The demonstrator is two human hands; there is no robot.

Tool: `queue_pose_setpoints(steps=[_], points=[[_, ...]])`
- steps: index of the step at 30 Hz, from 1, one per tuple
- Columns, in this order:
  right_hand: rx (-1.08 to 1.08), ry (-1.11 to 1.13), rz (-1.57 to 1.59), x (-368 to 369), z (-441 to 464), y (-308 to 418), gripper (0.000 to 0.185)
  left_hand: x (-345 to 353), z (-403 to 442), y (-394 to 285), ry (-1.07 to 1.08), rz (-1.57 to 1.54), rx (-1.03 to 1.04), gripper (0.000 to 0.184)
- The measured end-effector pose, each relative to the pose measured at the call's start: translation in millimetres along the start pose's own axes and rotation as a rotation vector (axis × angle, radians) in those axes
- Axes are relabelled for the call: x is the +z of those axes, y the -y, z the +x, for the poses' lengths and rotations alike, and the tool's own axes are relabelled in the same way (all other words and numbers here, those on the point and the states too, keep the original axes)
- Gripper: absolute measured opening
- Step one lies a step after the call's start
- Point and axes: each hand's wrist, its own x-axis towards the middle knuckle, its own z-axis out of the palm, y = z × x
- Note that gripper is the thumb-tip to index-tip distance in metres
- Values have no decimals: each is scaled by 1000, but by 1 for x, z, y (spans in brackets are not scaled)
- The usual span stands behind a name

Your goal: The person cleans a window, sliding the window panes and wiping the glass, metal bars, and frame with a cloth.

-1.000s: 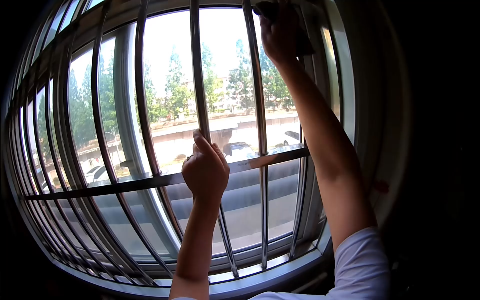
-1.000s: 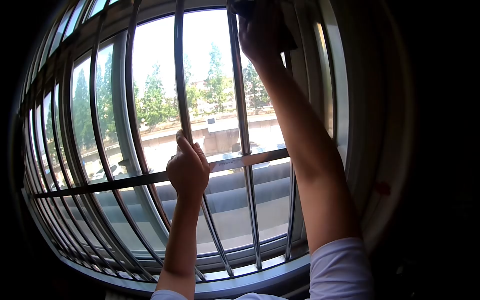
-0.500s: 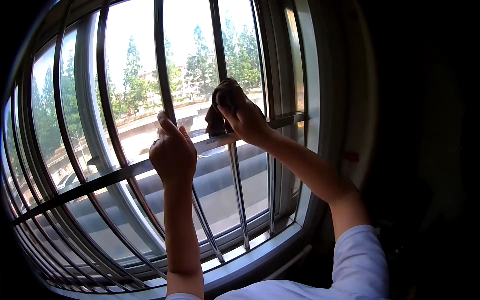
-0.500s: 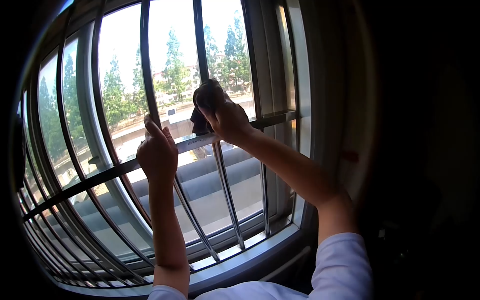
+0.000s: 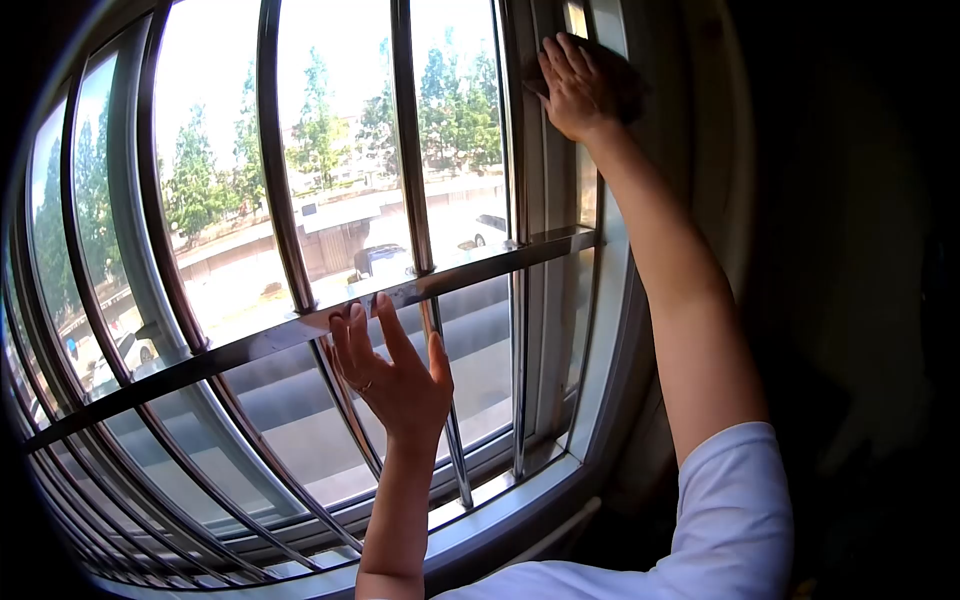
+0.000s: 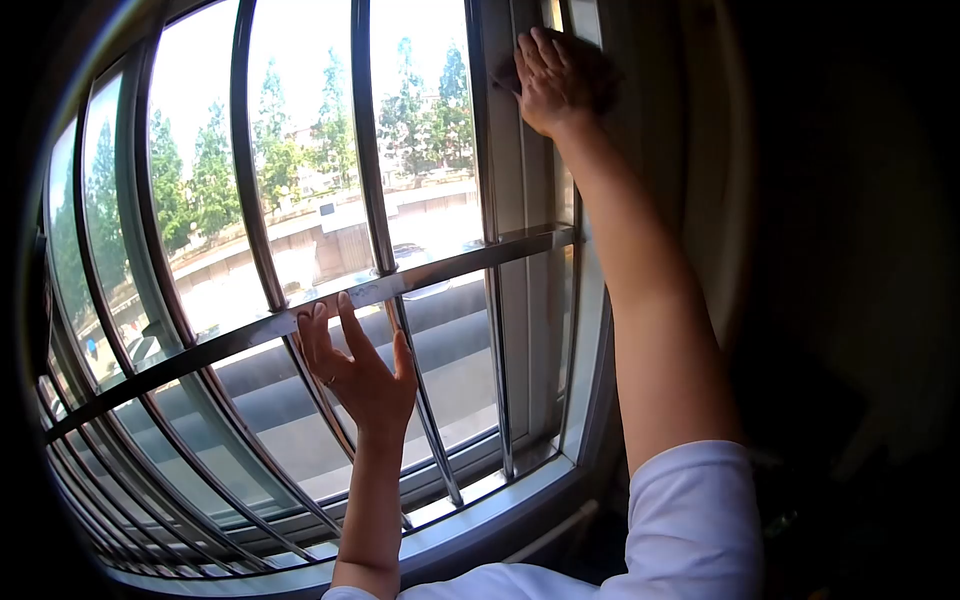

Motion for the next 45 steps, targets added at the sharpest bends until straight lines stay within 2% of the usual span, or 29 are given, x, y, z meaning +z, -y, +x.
queue_pose_setpoints(steps=[1,3,5,8,9,10,11,12,13,14,15,17,18,20,21,22,23,24,25,27,30,31,32,36,37,39,41,43,45], points=[[-11,-28,33,3,-20,15,59,4,-10,-4,14,-2,-3,75],[-38,-127,157,15,-50,23,57,5,-32,-8,10,-219,-76,81],[-68,-97,242,13,-82,32,56,7,-50,-7,88,-194,-90,85],[-98,-64,582,7,-125,50,47,21,-76,-9,323,-420,-272,88],[-89,-16,702,3,-134,53,42,25,-79,-8,355,-413,-262,73],[-102,164,771,-5,-135,52,23,30,-87,-6,438,-434,-298,62],[-92,170,775,-11,-133,53,23,33,-94,-3,520,-453,-333,52],[-216,373,682,-16,-129,55,18,34,-95,-3,530,-453,-325,52],[-337,572,582,-22,-127,55,12,35,-93,-4,502,-450,-316,43],[-32,624,789,-28,-124,56,15,35,-91,-5,467,-447,-312,34],[-27,618,791,-31,-131,56,15,34,-90,-5,463,-445,-306,34],[66,-142,988,-39,-164,57,20,34,-92,-5,480,-470,-307,31],[129,-330,947,-58,-185,55,25,36,-95,-6,450,-477,-305,31],[471,-443,852,-65,-254,85,23,39,-99,-8,431,-469,-315,31],[620,-480,1069,-41,-292,115,38,40,-100,-8,409,-465,-319,31],[595,-415,961,-36,-321,140,42,40,-102,-9,422,-450,-330,29],[583,-331,1039,-45,-329,160,46,39,-103,-10,425,-448,-318,29],[648,-123,1036,-34,-346,193,47,41,-102,-9,398,-476,-314,28],[558,-98,1080,-29,-350,212,53,42,-101,-8,368,-503,-312,28],[534,-117,1028,-29,-339,233,62,40,-100,-9,365,-512,-300,28],[455,-102,959,7,-314,221,64,42,-103,-9,357,-523,-308,28],[428,-123,900,3,-285,201,51,43,-104,-9,350,-532,-316,28],[420,-34,823,20,-264,192,56,42,-104,-9,357,-526,-329,28],[419,-334,979,20,-161,146,61,47,-106,-10,320,-559,-344,28],[425,-329,991,21,-155,146,61,46,-106,-11,312,-565,-355,26],[437,-365,829,20,-157,145,53,45,-108,-11,331,-563,-369,23],[434,-231,908,18,-189,147,52,48,-109,-12,259,-673,-358,22],[246,-200,936,29,-223,152,57,49,-107,-14,249,-654,-334,21],[326,-144,960,6,-277,174,63,51,-111,-11,270,-673,-370,21]])
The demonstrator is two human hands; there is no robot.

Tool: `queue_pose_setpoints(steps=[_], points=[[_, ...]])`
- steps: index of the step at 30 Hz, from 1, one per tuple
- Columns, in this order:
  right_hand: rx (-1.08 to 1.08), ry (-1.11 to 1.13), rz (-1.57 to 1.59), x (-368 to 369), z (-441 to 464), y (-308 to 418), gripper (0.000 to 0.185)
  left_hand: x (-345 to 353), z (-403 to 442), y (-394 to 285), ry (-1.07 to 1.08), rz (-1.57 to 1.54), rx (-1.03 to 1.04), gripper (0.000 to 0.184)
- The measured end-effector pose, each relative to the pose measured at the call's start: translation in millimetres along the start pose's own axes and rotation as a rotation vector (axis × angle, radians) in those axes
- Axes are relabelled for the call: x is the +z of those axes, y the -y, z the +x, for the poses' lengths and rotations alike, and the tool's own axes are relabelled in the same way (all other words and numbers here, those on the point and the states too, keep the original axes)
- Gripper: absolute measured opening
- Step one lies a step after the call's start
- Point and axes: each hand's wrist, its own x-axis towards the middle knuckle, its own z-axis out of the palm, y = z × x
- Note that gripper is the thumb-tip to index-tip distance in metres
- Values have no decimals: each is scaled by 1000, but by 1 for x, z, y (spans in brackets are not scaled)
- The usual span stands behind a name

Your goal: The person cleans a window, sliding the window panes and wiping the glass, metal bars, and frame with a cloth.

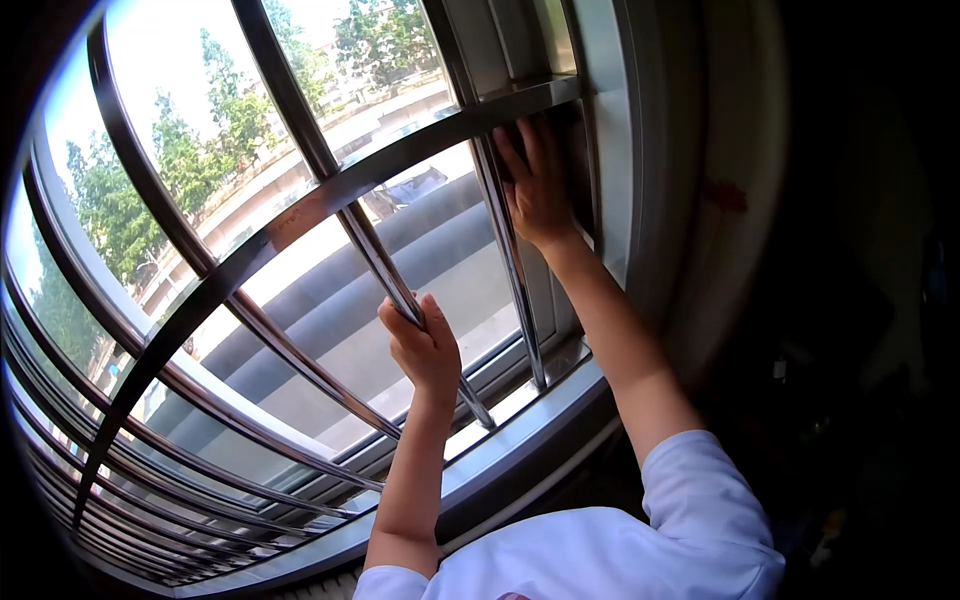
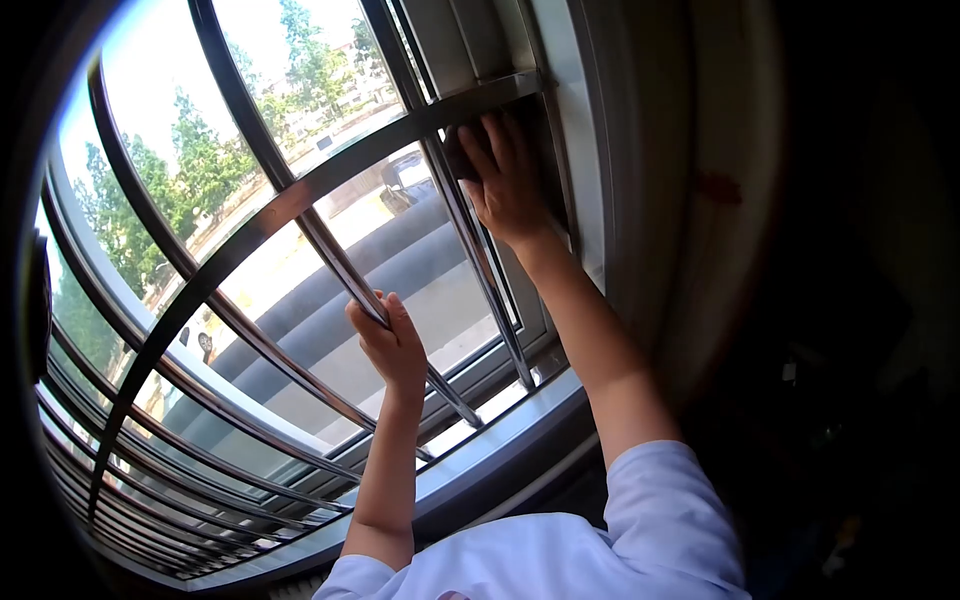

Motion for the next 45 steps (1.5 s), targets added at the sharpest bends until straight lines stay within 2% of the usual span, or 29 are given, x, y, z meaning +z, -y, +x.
queue_pose_setpoints(steps=[6,8,10,12,14,16,18,20,22,24,25,28,29,31,32,34,35,36,38,39,40,42,43,45], points=[[220,163,-10,11,-217,27,63,-5,0,-2,32,10,1,21],[292,306,147,0,-267,31,64,-4,1,-3,20,16,21,23],[317,347,102,-8,-271,38,66,-4,1,-3,46,11,-7,25],[345,385,64,-8,-260,44,67,-4,1,0,14,39,55,26],[297,300,49,-3,-198,34,70,-6,1,-1,30,38,59,25],[141,157,44,6,-123,15,72,-7,2,-2,49,40,59,25],[120,87,-17,4,-65,17,69,-9,2,-1,92,6,65,24],[67,71,-1,6,-76,9,69,-11,1,-1,130,-4,20,24],[35,155,-19,-4,-110,5,73,-11,0,2,148,-17,-18,23],[55,253,74,-7,-163,5,74,-10,-1,4,135,-60,34,24],[148,328,121,-8,-191,10,72,-10,-1,5,134,-59,48,24],[138,380,-46,-22,-247,23,51,-9,0,7,114,-7,87,23],[140,388,-41,-26,-261,27,51,-10,0,7,131,-33,79,24],[256,585,-50,-35,-271,35,42,-11,1,7,149,-41,63,24],[257,596,-48,-36,-272,32,42,-11,1,6,166,-51,53,24],[316,664,-51,-40,-252,38,31,-13,-1,2,183,-56,44,25],[298,572,-36,-39,-248,42,23,-12,0,-1,173,-36,12,25],[293,575,-38,-38,-250,42,23,-11,1,-3,157,-16,-18,26],[86,792,-124,-30,-264,42,19,-13,2,-6,155,-18,-46,27],[63,606,-42,-31,-265,47,14,-15,2,-8,164,3,-67,27],[57,605,-43,-33,-263,45,14,-15,3,-10,170,20,-88,28],[112,800,236,-41,-261,37,13,-16,2,-12,169,28,-83,28],[111,799,234,-44,-262,27,13,-17,3,-13,183,43,-50,28],[-94,767,-80,-48,-259,10,16,-17,4,-10,196,65,-16,28]])
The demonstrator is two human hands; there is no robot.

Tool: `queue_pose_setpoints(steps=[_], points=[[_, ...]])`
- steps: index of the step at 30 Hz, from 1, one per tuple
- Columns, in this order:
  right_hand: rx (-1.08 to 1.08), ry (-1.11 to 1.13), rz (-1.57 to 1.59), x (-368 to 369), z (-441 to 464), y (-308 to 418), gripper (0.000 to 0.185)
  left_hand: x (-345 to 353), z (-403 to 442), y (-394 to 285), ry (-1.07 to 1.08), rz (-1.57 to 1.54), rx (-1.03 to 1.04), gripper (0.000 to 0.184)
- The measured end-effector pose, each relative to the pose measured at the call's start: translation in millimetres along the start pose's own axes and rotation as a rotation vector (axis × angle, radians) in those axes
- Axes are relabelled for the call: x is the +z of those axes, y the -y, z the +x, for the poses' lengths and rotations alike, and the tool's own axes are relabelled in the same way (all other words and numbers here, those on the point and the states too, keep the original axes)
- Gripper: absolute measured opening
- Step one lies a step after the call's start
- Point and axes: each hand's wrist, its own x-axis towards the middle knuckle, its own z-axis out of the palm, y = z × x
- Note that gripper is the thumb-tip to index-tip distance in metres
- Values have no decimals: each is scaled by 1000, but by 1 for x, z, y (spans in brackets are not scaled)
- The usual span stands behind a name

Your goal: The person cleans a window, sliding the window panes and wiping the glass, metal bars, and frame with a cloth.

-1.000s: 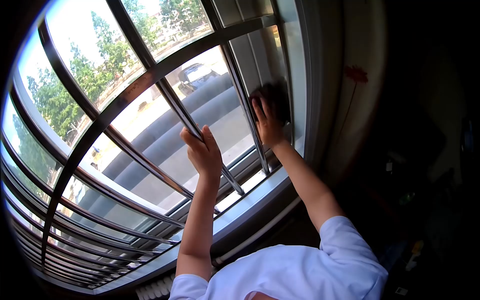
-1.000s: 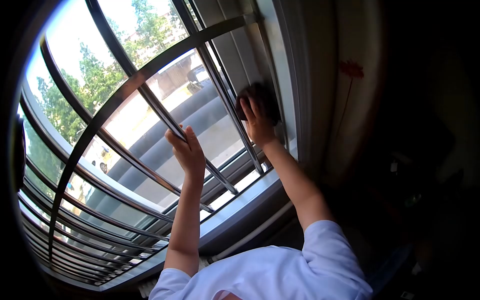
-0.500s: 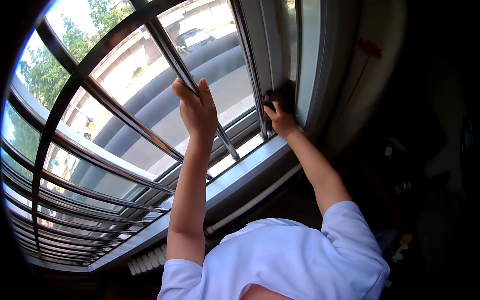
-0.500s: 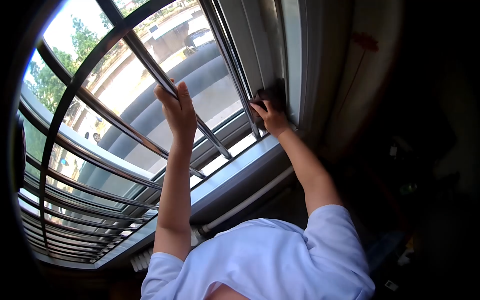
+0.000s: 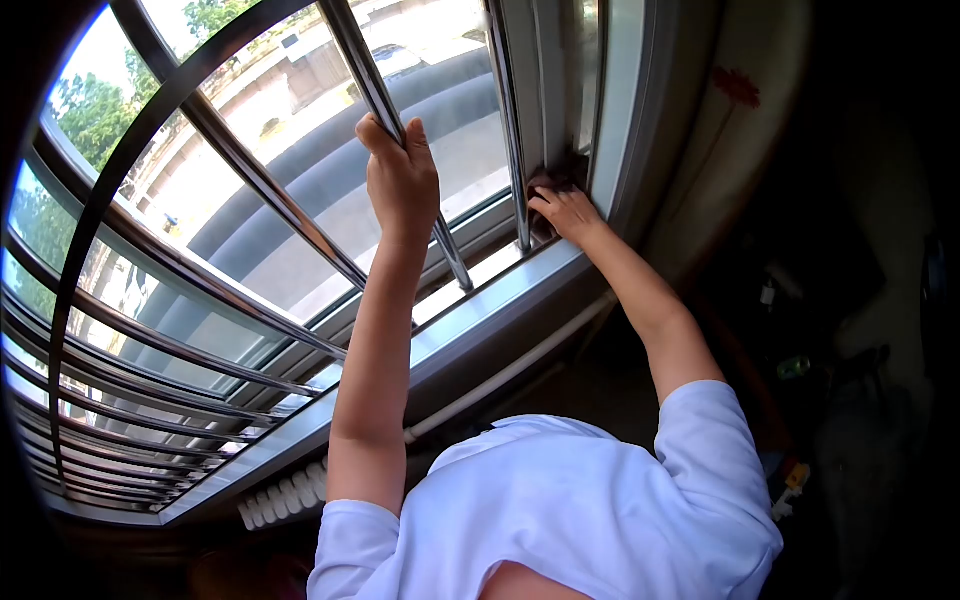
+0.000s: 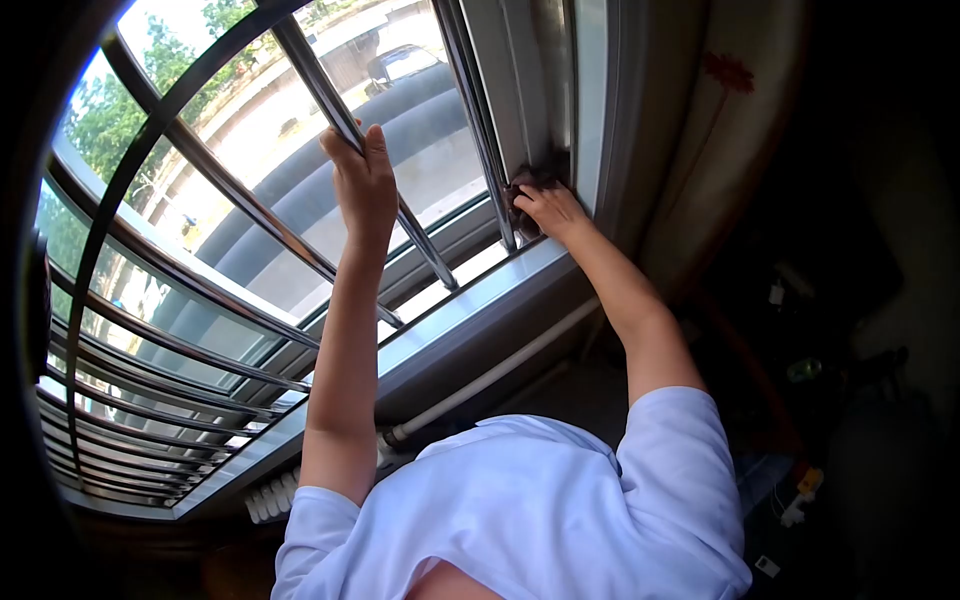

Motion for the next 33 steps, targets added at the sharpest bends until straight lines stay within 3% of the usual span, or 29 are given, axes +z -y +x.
queue_pose_setpoints(steps=[1,4,6,7,9,17,18,21,23,27,29,31,32,33], points=[[-183,-191,-124,-3,3,-5,17,1,0,2,1,-13,32,28],[4,-181,-98,7,8,17,15,4,0,5,4,-35,54,27],[260,87,116,10,15,29,13,2,-4,4,21,-47,44,27],[274,96,117,9,14,31,13,1,-4,4,22,-34,28,27],[176,124,394,-5,22,25,18,4,2,3,14,-40,25,27],[182,54,400,-88,-2,32,15,5,-1,6,-24,-29,56,28],[317,45,790,-103,-5,46,15,5,0,6,-29,-33,63,28],[118,-37,763,-92,-40,97,15,5,1,4,-51,-12,80,27],[273,-52,762,-85,-50,105,15,6,0,4,-47,-38,26,27],[777,-498,1005,-56,-57,91,16,1,-1,1,-9,-73,-18,27],[884,-644,1023,-62,-46,72,17,0,-3,2,-18,-63,-25,27],[599,-493,637,-63,-34,63,17,-6,-5,0,68,-105,-1,25],[474,-411,676,-40,-34,62,19,-7,-9,6,113,-76,-10,38],[452,-108,582,-7,-47,61,23,-10,-17,5,114,-73,-11,38]])
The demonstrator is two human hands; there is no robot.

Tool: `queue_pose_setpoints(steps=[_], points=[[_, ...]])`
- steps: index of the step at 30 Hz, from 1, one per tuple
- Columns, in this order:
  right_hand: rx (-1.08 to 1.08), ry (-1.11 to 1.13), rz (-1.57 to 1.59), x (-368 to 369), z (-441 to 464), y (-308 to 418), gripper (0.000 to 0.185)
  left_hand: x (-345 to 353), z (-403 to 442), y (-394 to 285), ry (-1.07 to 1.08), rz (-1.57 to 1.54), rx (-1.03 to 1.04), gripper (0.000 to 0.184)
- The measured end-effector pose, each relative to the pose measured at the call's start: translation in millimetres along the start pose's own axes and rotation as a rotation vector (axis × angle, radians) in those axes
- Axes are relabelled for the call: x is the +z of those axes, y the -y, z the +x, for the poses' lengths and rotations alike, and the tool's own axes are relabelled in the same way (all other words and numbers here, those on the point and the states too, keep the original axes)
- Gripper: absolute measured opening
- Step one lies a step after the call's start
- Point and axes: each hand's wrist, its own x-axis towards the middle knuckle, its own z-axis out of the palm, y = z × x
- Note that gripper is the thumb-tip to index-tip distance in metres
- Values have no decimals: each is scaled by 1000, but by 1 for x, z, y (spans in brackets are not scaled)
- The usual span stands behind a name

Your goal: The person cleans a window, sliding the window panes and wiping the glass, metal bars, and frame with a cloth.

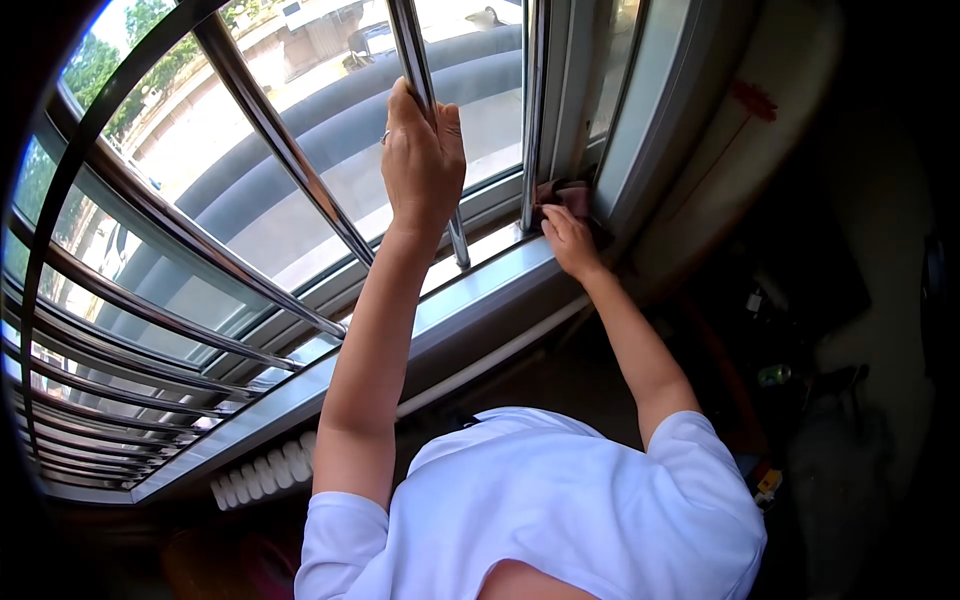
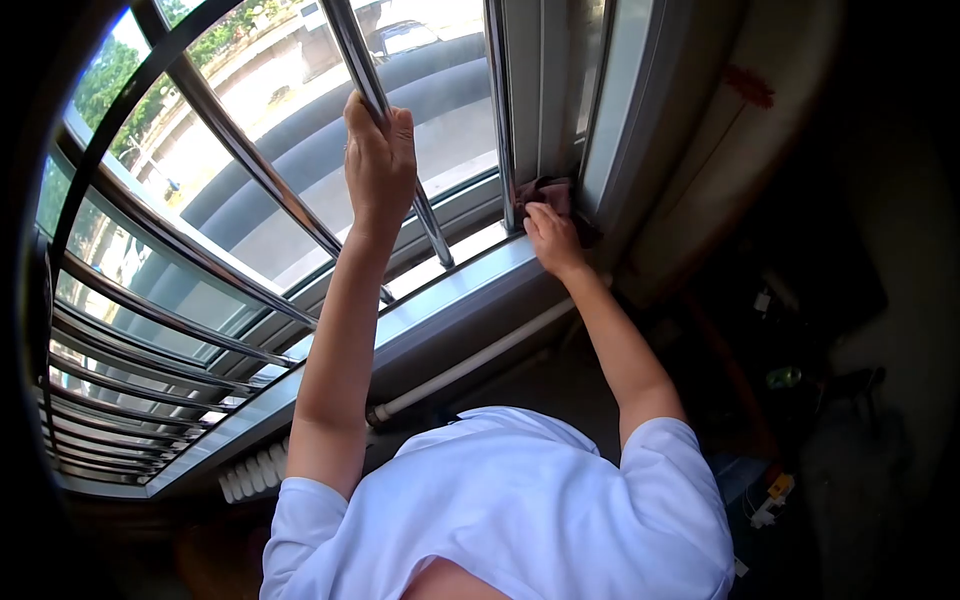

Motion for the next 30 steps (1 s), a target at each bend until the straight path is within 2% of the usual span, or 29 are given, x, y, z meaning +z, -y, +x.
queue_pose_setpoints(steps=[2,3,5,8,9,12,14,15,16,17,18,20,21,22,24,26,27,28,30], points=[[-235,15,-518,7,2,-6,23,-7,-27,-6,-24,238,114,60],[-143,115,-521,7,16,-12,23,-4,-42,13,-76,325,243,75],[31,320,-563,1,43,-16,23,-17,-73,14,-7,323,247,59],[20,180,-579,20,48,-24,18,-37,-117,21,105,313,247,47],[18,190,-573,24,39,-19,18,-44,-130,23,117,293,270,48],[-31,-38,-522,33,15,7,17,-65,-168,37,107,337,268,35],[59,-179,-422,39,-3,20,19,-76,-191,49,70,359,250,32],[156,-262,-268,41,-12,27,20,-81,-201,55,47,411,236,34],[250,-342,-110,44,-18,31,21,-87,-208,61,38,466,222,44],[291,-511,164,49,-23,35,23,-89,-214,68,7,469,174,46],[410,-605,599,53,-26,50,25,-91,-219,76,-21,470,124,49],[470,-601,951,51,-17,99,27,-92,-220,89,-15,451,35,60],[422,-642,1042,59,-7,110,26,-92,-217,92,22,477,18,62],[388,-479,974,63,-3,107,30,-94,-214,94,59,502,3,65],[133,-338,542,80,5,120,36,-92,-217,103,108,522,-25,64],[112,-53,481,110,4,93,42,-87,-220,111,159,534,-47,64],[102,-27,459,111,11,83,46,-85,-222,114,200,543,-107,63],[136,-20,226,111,17,80,58,-83,-222,112,243,549,-171,62],[142,-206,167,123,34,57,71,-80,-221,110,246,555,-158,59]])
